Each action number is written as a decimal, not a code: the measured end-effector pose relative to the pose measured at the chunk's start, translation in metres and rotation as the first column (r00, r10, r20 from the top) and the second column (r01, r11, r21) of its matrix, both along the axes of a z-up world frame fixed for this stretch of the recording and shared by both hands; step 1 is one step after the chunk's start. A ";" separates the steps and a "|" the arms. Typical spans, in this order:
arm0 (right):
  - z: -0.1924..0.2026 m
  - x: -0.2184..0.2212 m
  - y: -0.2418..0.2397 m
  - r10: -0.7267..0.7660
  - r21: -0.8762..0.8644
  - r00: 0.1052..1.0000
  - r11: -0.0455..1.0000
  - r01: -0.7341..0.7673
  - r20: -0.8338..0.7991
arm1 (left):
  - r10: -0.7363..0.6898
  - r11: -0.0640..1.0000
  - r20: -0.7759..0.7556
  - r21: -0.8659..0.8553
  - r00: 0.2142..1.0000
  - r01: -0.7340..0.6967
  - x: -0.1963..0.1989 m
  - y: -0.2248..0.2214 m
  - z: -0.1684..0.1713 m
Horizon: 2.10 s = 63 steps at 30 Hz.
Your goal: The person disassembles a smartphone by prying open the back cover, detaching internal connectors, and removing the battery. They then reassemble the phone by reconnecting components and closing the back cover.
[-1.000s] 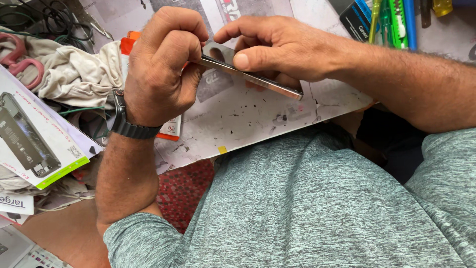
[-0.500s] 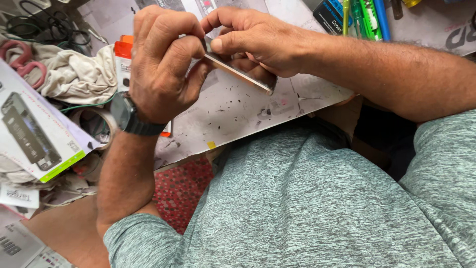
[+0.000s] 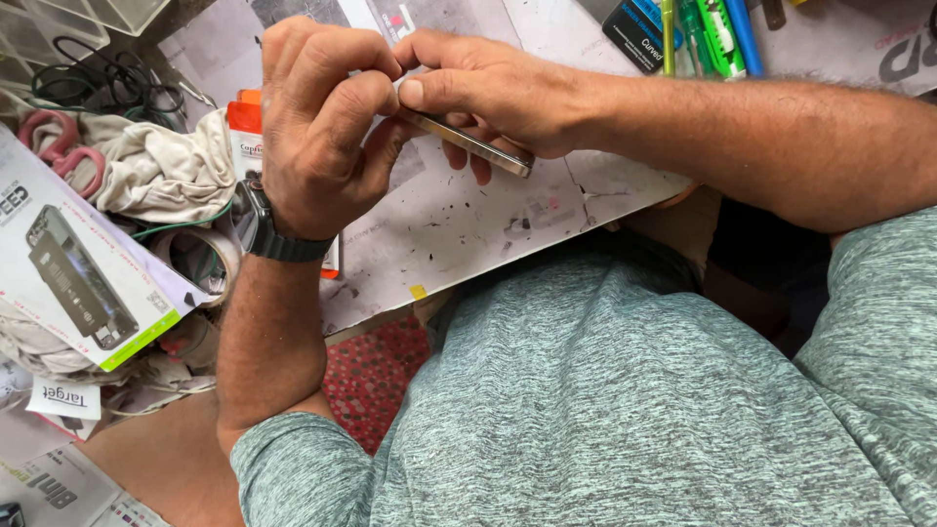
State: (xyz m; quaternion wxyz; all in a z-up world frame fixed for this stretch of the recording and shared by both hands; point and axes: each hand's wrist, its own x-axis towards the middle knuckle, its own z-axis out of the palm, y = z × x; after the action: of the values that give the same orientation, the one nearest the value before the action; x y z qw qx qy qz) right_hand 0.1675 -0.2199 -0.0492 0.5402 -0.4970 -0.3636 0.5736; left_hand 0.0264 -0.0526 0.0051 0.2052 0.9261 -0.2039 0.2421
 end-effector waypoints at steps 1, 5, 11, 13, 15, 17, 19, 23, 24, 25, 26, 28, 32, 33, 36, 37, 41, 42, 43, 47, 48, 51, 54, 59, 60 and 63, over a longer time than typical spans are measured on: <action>0.000 0.001 -0.001 0.003 0.010 1.000 1.000 -0.003 0.027 | -0.003 1.000 0.003 0.005 1.000 0.003 0.001 0.000 0.001; 0.001 0.008 0.000 0.036 0.082 0.999 0.996 -0.034 -0.017 | 0.117 0.993 0.096 -0.004 0.989 -0.117 -0.003 -0.004 -0.002; 0.008 0.011 -0.002 0.029 0.148 1.000 0.989 -0.029 -0.002 | 0.304 0.913 0.083 -0.308 0.949 -0.266 -0.011 0.004 -0.023; 0.007 0.011 -0.004 0.013 0.133 0.996 0.991 -0.025 0.090 | 0.295 0.907 0.064 -0.332 0.953 -0.258 -0.014 0.008 -0.026; 0.004 0.010 -0.002 0.012 0.167 0.993 0.985 -0.031 0.115 | 0.284 0.912 0.071 -0.327 0.956 -0.246 -0.017 0.010 -0.027; 0.002 0.013 -0.002 -0.001 0.189 0.989 0.982 -0.028 0.150 | 0.270 0.926 0.098 -0.301 0.958 -0.230 -0.017 0.011 -0.025; -0.001 0.013 -0.003 -0.020 0.199 0.981 0.980 -0.019 0.191 | 0.261 0.938 0.124 -0.266 0.957 -0.221 -0.019 0.011 -0.024; -0.003 0.014 -0.002 -0.045 0.157 0.975 0.988 0.011 0.216 | 0.286 0.939 0.152 -0.244 0.946 -0.245 -0.018 0.010 -0.025; -0.002 0.014 -0.001 -0.045 0.153 0.975 0.988 0.012 0.216 | 0.299 0.936 0.160 -0.242 0.941 -0.257 -0.017 0.009 -0.026; -0.001 0.013 -0.001 -0.045 0.149 0.975 0.989 0.013 0.217 | 0.312 0.933 0.168 -0.240 0.935 -0.268 -0.017 0.009 -0.027; 0.001 0.013 -0.001 -0.040 0.143 0.978 0.990 0.010 0.207 | 0.311 0.932 0.161 -0.243 0.937 -0.268 -0.017 0.009 -0.027; 0.003 0.013 -0.003 -0.031 0.129 0.982 0.992 0.007 0.188 | 0.307 0.931 0.147 -0.250 0.940 -0.265 -0.017 0.011 -0.027; 0.005 0.013 -0.003 -0.041 0.140 0.960 0.990 0.002 0.278 | 0.293 0.931 0.142 -0.269 0.946 -0.248 -0.016 0.014 -0.027; 0.004 0.013 -0.002 -0.047 0.144 0.963 0.989 0.008 0.266 | 0.290 0.931 0.139 -0.270 0.947 -0.246 -0.016 0.015 -0.027; 0.000 0.013 -0.003 -0.042 0.150 0.963 0.989 0.002 0.265 | 0.277 0.937 0.113 -0.251 0.954 -0.243 -0.018 0.018 -0.027; -0.001 0.014 -0.003 -0.037 0.152 0.962 0.988 -0.005 0.272 | 0.272 0.940 0.102 -0.241 0.957 -0.242 -0.019 0.019 -0.025; 0.000 0.014 0.000 -0.022 0.161 0.980 0.987 -0.010 0.197 | 0.265 0.957 0.115 -0.152 0.957 -0.246 -0.019 0.020 -0.012; 0.002 0.013 0.000 -0.023 0.140 0.984 0.990 -0.002 0.176 | 0.269 0.959 0.126 -0.132 0.955 -0.252 -0.018 0.018 -0.010; 0.003 0.012 -0.001 -0.025 0.118 0.988 0.993 0.007 0.155 | 0.272 0.960 0.137 -0.112 0.952 -0.258 -0.017 0.016 -0.007; 0.008 0.009 -0.001 -0.012 0.118 0.994 0.993 -0.001 0.112 | 0.258 0.966 0.169 -0.068 0.951 -0.250 -0.016 0.014 0.003; 0.009 0.008 -0.001 -0.012 0.121 0.994 0.993 -0.001 0.108 | 0.258 0.966 0.171 -0.049 0.951 -0.253 -0.016 0.014 0.005; 0.011 0.007 0.000 -0.021 0.095 0.991 0.995 0.009 0.134 | 0.255 0.966 0.187 -0.011 0.949 -0.258 -0.016 0.015 0.006; 0.013 0.005 -0.001 -0.027 0.067 0.989 0.998 0.017 0.148 | 0.255 0.966 0.182 0.004 0.950 -0.260 -0.018 0.015 0.006; 0.017 0.003 0.000 -0.034 0.058 0.986 0.998 0.024 0.166 | 0.256 0.966 0.150 -0.021 0.955 -0.256 -0.018 0.015 0.004; 0.018 0.002 0.000 -0.039 0.037 0.981 0.999 0.033 0.191 | 0.255 0.967 0.152 -0.021 0.955 -0.255 -0.018 0.015 0.004; 0.019 0.001 0.000 -0.046 0.031 0.973 0.999 0.040 0.228 | 0.251 0.967 0.149 -0.002 0.957 -0.254 -0.018 0.014 0.004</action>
State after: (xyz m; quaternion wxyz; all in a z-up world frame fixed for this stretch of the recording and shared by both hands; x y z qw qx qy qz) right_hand 0.1688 -0.2196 -0.0299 0.5134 -0.5602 -0.4200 0.4962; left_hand 0.0086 -0.0390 0.0092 0.1489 0.9258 -0.1009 0.3324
